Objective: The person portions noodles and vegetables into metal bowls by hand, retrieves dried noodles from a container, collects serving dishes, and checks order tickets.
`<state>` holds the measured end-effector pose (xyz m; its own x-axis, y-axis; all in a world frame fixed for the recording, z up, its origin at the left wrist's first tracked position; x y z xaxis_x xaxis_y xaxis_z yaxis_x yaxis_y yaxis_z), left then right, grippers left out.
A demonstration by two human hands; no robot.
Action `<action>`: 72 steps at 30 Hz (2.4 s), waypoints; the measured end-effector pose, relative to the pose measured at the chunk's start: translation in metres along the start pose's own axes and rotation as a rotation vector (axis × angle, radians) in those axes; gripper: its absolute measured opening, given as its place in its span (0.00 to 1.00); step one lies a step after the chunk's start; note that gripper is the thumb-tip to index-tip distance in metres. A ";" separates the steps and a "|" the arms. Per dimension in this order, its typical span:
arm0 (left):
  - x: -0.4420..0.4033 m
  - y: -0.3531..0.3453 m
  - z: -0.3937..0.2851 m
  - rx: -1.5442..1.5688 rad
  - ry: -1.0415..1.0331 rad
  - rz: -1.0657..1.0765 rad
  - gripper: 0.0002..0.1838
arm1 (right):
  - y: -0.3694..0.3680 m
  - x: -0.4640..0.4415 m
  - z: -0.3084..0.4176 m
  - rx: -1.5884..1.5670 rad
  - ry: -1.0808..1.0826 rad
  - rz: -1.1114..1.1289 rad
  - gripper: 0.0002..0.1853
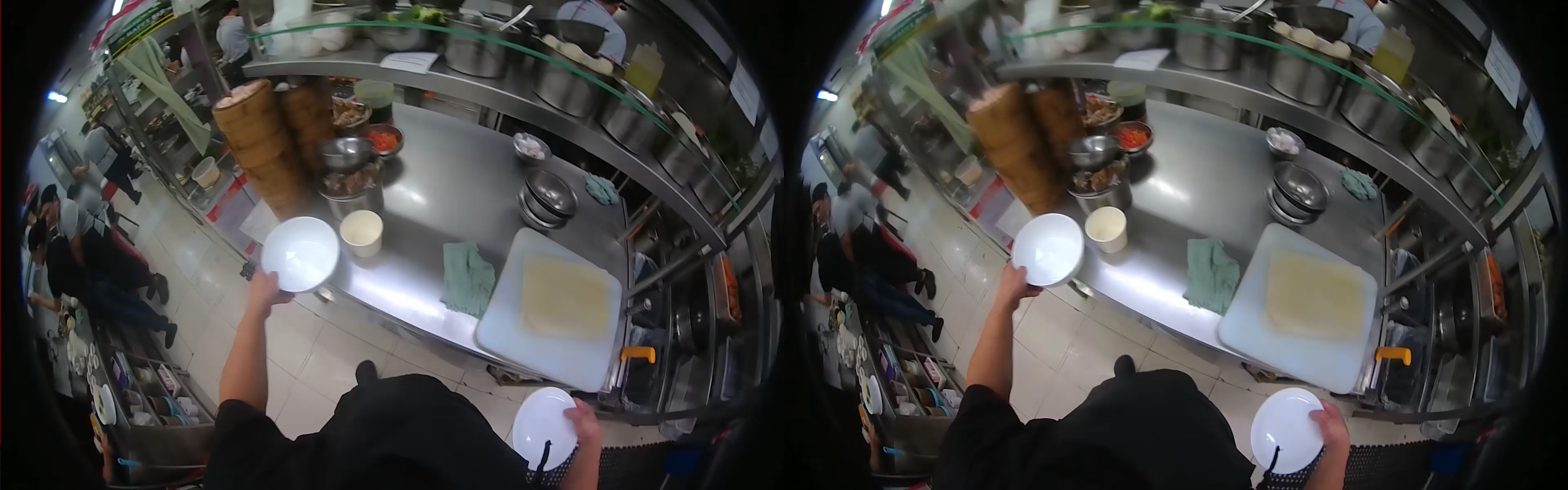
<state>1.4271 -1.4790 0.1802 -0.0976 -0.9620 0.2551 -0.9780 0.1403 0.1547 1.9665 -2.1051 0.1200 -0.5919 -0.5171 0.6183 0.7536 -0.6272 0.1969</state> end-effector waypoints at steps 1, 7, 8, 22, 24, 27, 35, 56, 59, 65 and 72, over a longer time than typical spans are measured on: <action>-0.007 -0.001 0.006 -0.028 0.025 -0.038 0.23 | -0.008 0.002 0.015 -0.055 0.059 0.022 0.20; -0.073 -0.031 0.047 -0.173 0.039 0.158 0.18 | -0.050 0.021 0.089 -0.077 0.323 -0.085 0.20; -0.056 -0.050 0.025 -0.139 0.094 0.162 0.21 | -0.060 0.017 0.098 -0.064 0.351 -0.073 0.19; -0.106 0.034 -0.477 -0.475 -1.247 0.040 0.11 | -0.232 -0.013 0.267 -0.070 0.444 -0.223 0.18; -0.156 0.018 -0.538 -0.472 -1.242 -0.038 0.13 | -0.262 0.000 0.286 -0.124 0.494 -0.220 0.17; -0.225 -0.020 -0.587 -0.601 -1.105 -0.069 0.20 | -0.275 0.005 0.287 -0.193 0.519 -0.276 0.17; -0.290 -0.069 -0.607 -0.760 -0.901 -0.225 0.20 | -0.280 0.066 0.234 0.058 0.328 -0.477 0.34; -0.283 -0.057 -0.601 -0.686 -1.127 -0.172 0.17 | -0.308 0.029 0.260 -0.302 0.466 -0.331 0.15; -0.285 -0.068 -0.592 -0.826 -1.076 -0.245 0.17 | -0.312 0.032 0.257 -0.288 0.446 -0.332 0.15; -0.289 -0.068 -0.598 -0.790 -1.107 -0.239 0.16 | -0.311 0.047 0.230 -0.319 0.425 -0.407 0.15; -0.268 -0.017 -0.604 -0.332 -1.170 -0.268 0.16 | -0.307 0.062 0.220 -0.323 0.432 -0.428 0.15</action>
<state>1.5812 -1.0821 0.6862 -0.1750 -0.5768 -0.7979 -0.9152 -0.2036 0.3479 1.7615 -1.8163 0.2652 -0.9301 -0.3287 0.1641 0.3445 -0.9355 0.0782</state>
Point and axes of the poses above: each hand's wrist, its own x-axis away from the middle knuckle, its own y-axis out of the back of the hand, z = x × y, the point moved 9 cm from there along -x, towards the middle knuckle, and after that the axes turned 4 degrees about x, right-handed, at the moved point
